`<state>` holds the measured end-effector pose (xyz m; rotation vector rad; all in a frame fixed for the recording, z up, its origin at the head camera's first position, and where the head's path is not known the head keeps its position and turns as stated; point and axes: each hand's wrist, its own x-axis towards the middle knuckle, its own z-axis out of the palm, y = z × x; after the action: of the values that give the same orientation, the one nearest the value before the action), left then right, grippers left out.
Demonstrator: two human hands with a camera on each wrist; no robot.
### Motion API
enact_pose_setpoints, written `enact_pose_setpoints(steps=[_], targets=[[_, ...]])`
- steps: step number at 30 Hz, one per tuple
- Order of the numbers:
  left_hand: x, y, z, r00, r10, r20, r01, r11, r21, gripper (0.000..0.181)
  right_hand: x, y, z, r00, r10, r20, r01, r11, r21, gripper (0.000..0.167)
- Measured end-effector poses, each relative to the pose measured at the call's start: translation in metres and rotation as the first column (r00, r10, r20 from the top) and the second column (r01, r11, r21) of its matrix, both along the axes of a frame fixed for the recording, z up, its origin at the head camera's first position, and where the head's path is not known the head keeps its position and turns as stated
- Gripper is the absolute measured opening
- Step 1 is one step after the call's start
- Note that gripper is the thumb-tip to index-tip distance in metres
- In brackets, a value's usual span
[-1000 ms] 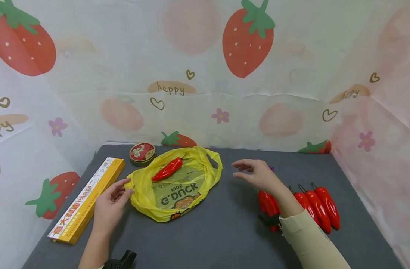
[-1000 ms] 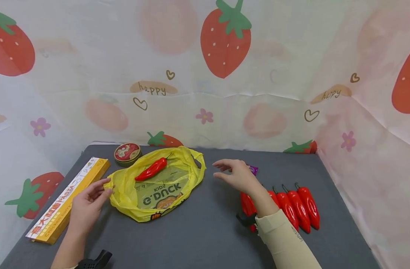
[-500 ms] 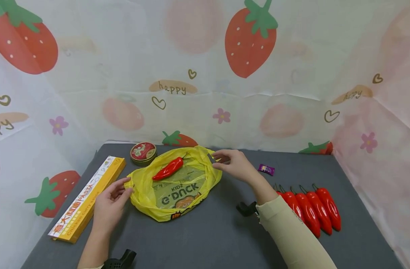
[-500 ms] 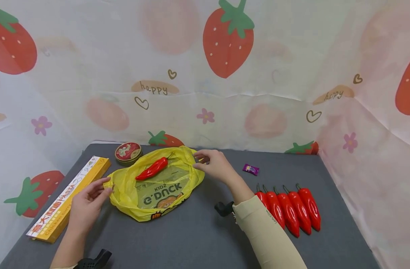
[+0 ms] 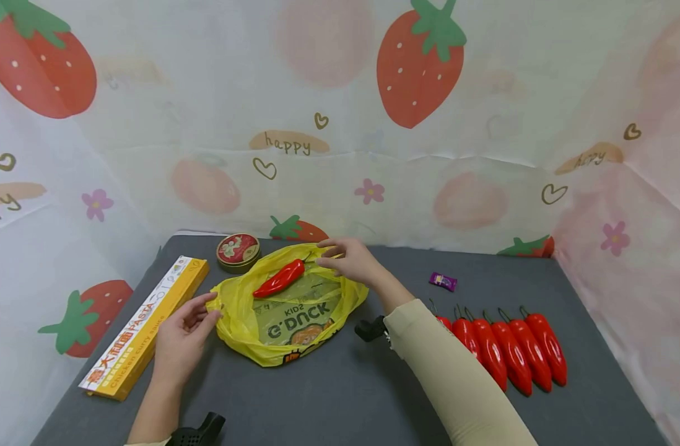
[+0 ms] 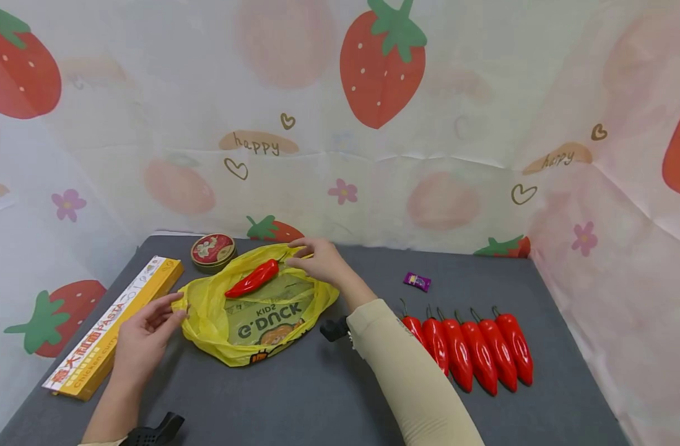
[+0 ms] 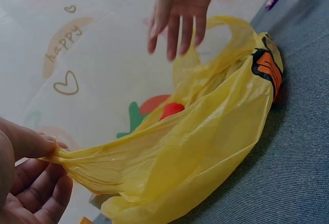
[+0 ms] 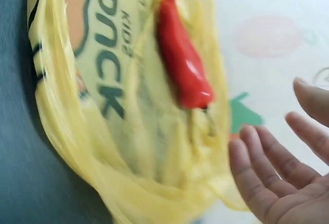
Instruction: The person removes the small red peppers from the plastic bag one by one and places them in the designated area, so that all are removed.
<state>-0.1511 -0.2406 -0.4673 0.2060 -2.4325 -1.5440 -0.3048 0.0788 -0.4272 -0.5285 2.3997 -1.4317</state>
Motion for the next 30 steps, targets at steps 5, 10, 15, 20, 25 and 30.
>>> enact_pose_setpoints(steps=[5,10,15,20,25,30], targets=[[0.0,0.003,-0.005,1.0,-0.013,-0.012,0.013,1.0,0.004,0.04,-0.007,-0.018,-0.023,0.99,-0.015,0.138,0.026,0.997,-0.079,0.054],[-0.001,0.004,-0.007,1.0,-0.023,-0.018,0.023,1.0,-0.001,0.04,-0.011,-0.038,-0.031,0.98,-0.063,0.188,0.077,0.995,-0.068,0.057],[-0.001,0.002,-0.006,1.0,-0.017,-0.016,0.017,1.0,-0.019,0.04,-0.013,-0.059,-0.034,0.97,-0.092,0.223,0.095,0.996,0.001,0.058],[0.0,0.003,-0.006,1.0,-0.013,-0.006,0.013,1.0,-0.018,0.04,-0.014,-0.07,-0.043,0.973,-0.118,0.197,0.096,0.988,0.118,0.057],[0.0,0.002,-0.006,1.0,-0.016,0.008,0.016,1.0,-0.006,0.042,-0.014,-0.071,-0.05,0.979,-0.114,0.171,0.097,0.989,0.108,0.049],[-0.001,0.0,-0.006,1.0,-0.013,0.005,0.013,1.0,0.003,0.043,-0.013,-0.064,-0.049,0.974,-0.111,0.198,0.113,0.994,-0.002,0.041]])
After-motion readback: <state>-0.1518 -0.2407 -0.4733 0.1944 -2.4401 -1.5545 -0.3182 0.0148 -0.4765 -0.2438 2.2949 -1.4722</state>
